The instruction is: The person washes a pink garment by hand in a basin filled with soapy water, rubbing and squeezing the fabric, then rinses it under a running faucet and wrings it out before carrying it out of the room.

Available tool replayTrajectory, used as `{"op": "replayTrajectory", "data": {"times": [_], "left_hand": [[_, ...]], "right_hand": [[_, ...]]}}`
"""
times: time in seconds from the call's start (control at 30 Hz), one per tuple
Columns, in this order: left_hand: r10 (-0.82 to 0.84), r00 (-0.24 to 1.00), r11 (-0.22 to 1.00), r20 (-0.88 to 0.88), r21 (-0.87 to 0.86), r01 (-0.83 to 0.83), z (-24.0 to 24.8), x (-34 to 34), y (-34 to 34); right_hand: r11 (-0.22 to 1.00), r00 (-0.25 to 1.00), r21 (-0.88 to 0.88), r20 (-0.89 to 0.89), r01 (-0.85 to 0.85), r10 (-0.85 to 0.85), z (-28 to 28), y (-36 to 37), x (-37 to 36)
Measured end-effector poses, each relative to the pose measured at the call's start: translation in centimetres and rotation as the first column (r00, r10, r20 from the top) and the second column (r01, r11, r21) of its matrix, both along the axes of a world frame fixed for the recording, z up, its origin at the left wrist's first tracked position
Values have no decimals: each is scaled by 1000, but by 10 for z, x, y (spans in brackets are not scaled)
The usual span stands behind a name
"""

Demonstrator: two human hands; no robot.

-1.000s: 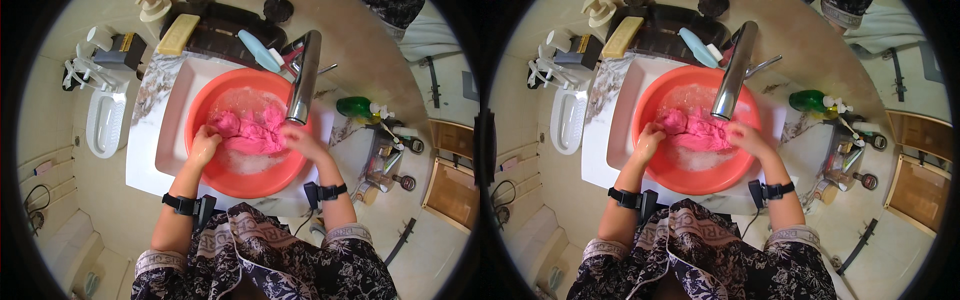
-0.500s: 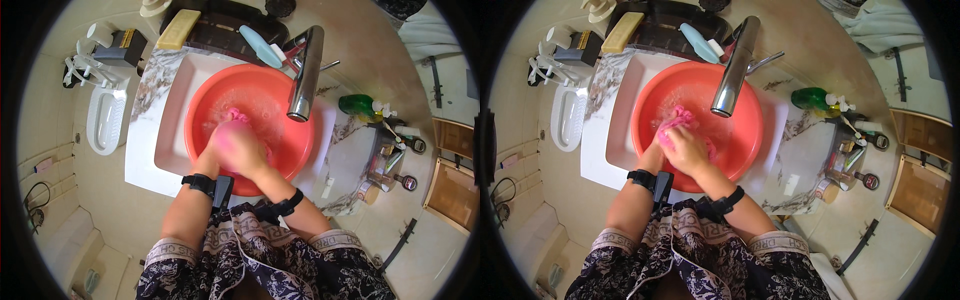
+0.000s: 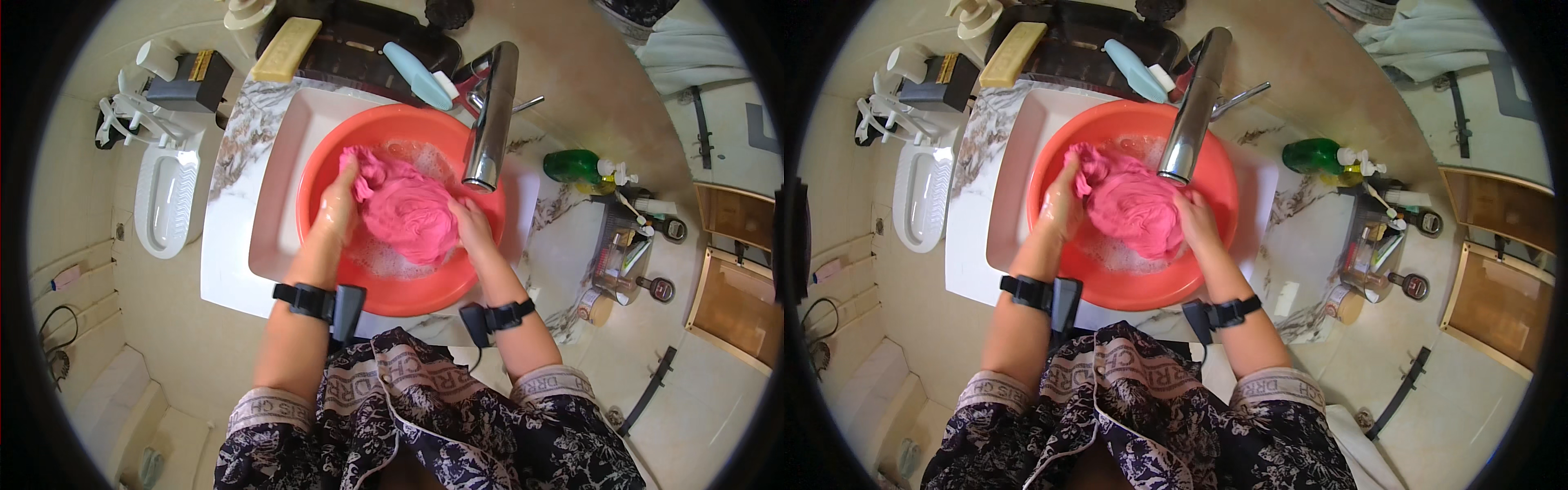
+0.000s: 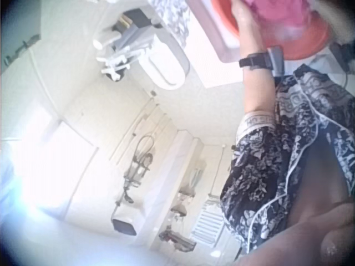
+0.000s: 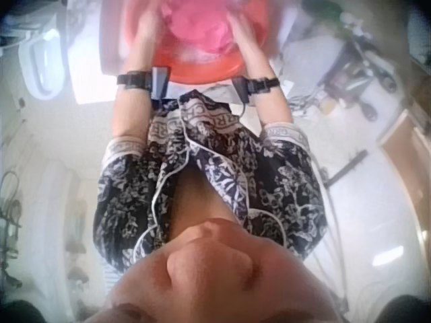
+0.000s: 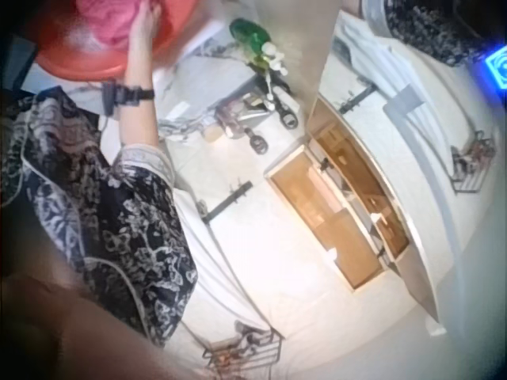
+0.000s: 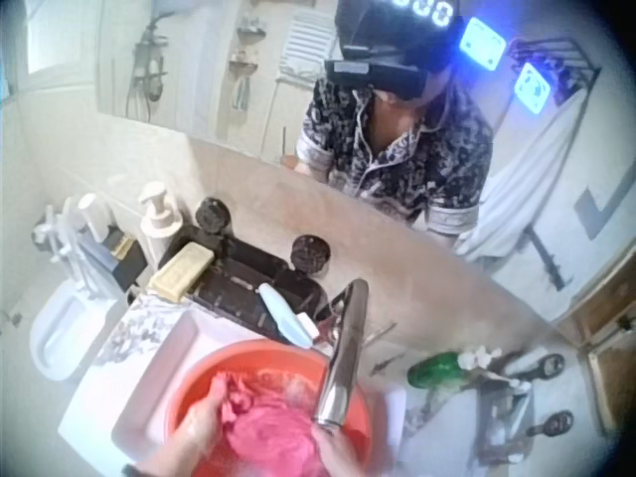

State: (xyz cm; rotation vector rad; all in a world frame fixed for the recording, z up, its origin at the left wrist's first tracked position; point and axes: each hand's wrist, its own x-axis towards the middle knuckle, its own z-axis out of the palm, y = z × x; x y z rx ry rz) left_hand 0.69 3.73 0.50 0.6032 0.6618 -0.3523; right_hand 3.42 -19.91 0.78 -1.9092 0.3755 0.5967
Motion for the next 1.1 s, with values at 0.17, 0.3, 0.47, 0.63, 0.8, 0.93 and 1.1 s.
{"op": "replayTrajectory", "data": {"times": [0.17, 0.3, 0.47, 0.63, 0.8, 0.93, 1.1], "left_hand": [[-50, 997, 970, -63, 236, 64, -1, -16, 16], [-94, 968, 946, -234, 283, 161, -6, -48, -17], [-155, 974, 952, -167, -287, 102, -3, -39, -50], [192, 932, 937, -308, -225, -268, -32, -49, -34], [297, 951, 949, 86, -132, -285, -50, -56, -53], [-86, 977, 821, -198, 541, 181, -30, -43, -58], [-194, 981, 900, 18, 401, 170, -4, -23, -18]], "right_hand": [[1000, 817, 6, -577, -19, 19, 43, 1, -13], [949, 940, -90, -191, -304, 283, 14, 8, 45], [874, 821, -245, 309, -419, 480, -69, 61, 8], [902, 894, 21, 141, -432, 425, -1, 107, -55], [833, 750, -425, 403, -354, 524, 38, 115, -63], [580, 735, -750, 193, -316, 650, 42, 106, -18], [927, 946, -355, 241, -124, 219, -24, -28, 47]]}}
